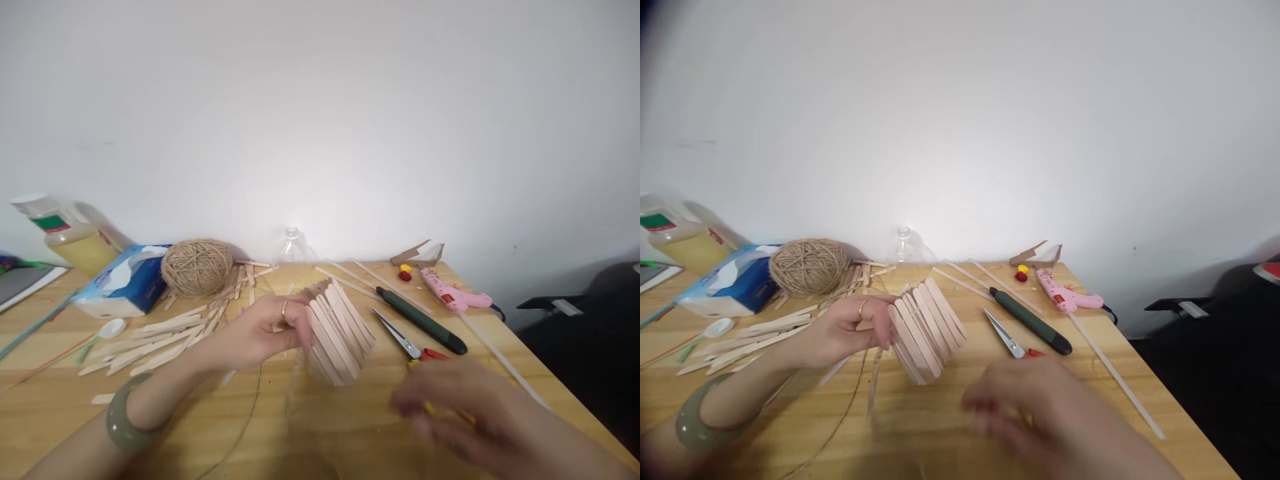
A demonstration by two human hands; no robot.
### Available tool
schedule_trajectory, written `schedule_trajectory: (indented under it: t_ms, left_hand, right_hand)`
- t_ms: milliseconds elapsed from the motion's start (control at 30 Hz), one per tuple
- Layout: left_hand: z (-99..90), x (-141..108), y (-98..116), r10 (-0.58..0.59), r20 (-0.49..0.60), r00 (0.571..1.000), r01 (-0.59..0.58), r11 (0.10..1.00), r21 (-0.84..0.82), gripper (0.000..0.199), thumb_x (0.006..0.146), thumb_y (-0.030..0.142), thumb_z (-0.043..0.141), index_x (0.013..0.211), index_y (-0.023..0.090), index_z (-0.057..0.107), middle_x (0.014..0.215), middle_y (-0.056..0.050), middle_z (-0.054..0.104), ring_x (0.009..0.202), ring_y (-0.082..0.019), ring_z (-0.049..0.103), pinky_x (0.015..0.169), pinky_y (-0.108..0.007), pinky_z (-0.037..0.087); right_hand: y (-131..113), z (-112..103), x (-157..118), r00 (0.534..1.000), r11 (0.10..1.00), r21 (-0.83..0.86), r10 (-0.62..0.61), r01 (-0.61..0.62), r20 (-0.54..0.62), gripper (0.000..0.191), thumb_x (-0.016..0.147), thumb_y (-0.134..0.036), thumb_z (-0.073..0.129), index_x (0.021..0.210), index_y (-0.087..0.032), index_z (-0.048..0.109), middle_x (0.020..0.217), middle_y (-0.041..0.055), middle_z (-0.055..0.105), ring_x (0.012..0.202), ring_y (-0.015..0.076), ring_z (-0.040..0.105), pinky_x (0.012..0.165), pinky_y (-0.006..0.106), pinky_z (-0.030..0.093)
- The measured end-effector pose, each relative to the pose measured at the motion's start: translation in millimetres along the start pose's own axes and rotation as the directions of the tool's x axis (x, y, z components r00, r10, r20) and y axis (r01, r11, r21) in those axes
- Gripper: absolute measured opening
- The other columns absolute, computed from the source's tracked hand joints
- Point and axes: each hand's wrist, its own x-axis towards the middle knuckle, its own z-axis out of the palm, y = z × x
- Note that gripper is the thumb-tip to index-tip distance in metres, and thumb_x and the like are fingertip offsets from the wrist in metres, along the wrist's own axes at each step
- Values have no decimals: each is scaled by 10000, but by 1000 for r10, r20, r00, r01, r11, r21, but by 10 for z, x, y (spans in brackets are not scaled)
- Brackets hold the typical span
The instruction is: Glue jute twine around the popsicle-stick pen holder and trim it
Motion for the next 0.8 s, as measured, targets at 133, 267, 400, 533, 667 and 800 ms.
schedule_trajectory:
  t_ms: [133, 267, 400, 533, 667, 800]
  left_hand:
    - [-9, -6, -28, 43, -6, 999, -44, 996, -81, 256, 823, 100, 536, 574, 149, 565, 689, -18, 602, 690, -120, 577, 634, -256, 460]
    - [-43, -45, -73, 12, 33, 999, -8, 991, -130, 266, 812, 142, 587, 547, 150, 570, 660, -21, 628, 688, -126, 588, 657, -267, 468]
    - [-77, -64, -108, -18, 76, 997, 28, 989, -144, 277, 834, 211, 579, 564, 148, 581, 687, -43, 649, 676, -130, 603, 609, -248, 473]
    - [-75, -21, -158, 26, 101, 994, -30, 999, 34, 318, 874, 240, 522, 572, 164, 588, 694, -41, 645, 747, -147, 602, 740, -295, 479]
    - [-60, 38, -225, 85, 213, 973, -134, 964, 228, 368, 918, 274, 423, 607, 186, 596, 728, -43, 657, 815, -162, 591, 988, -401, 365]
    - [-70, 51, -226, 101, 244, 965, -174, 939, 298, 356, 925, 223, 398, 633, 187, 600, 718, -30, 651, 838, -150, 587, 1082, -430, 230]
  right_hand:
    - [603, -50, -121, 817, 794, -266, 437, -547, -377, 289, 874, -402, 404, 918, -254, 649, 846, 20, 719, 703, 188, 666, 591, 296, 523]
    - [1028, -47, -308, 727, 657, -338, 506, -673, -464, 368, 837, -361, 353, 994, -190, 638, 1028, 120, 684, 847, 305, 661, 631, 446, 527]
    - [1136, 6, -440, 720, 621, -375, 522, -689, -457, 409, 830, -304, 312, 1063, -146, 609, 1153, 150, 626, 1024, 309, 604, 772, 466, 509]
    - [1106, 48, -495, 715, 597, -397, 544, -697, -438, 366, 861, -312, 317, 1078, -203, 591, 1167, 73, 625, 1030, 246, 604, 760, 377, 520]
    - [1121, 35, -488, 678, 522, -432, 561, -735, -476, 357, 869, -251, 324, 1132, -175, 554, 1183, 106, 601, 1026, 266, 591, 709, 381, 517]
    - [1355, -37, -429, 687, 498, -474, 552, -726, -473, 347, 851, -114, 354, 1146, -117, 538, 1161, 155, 583, 1045, 269, 559, 801, 392, 485]
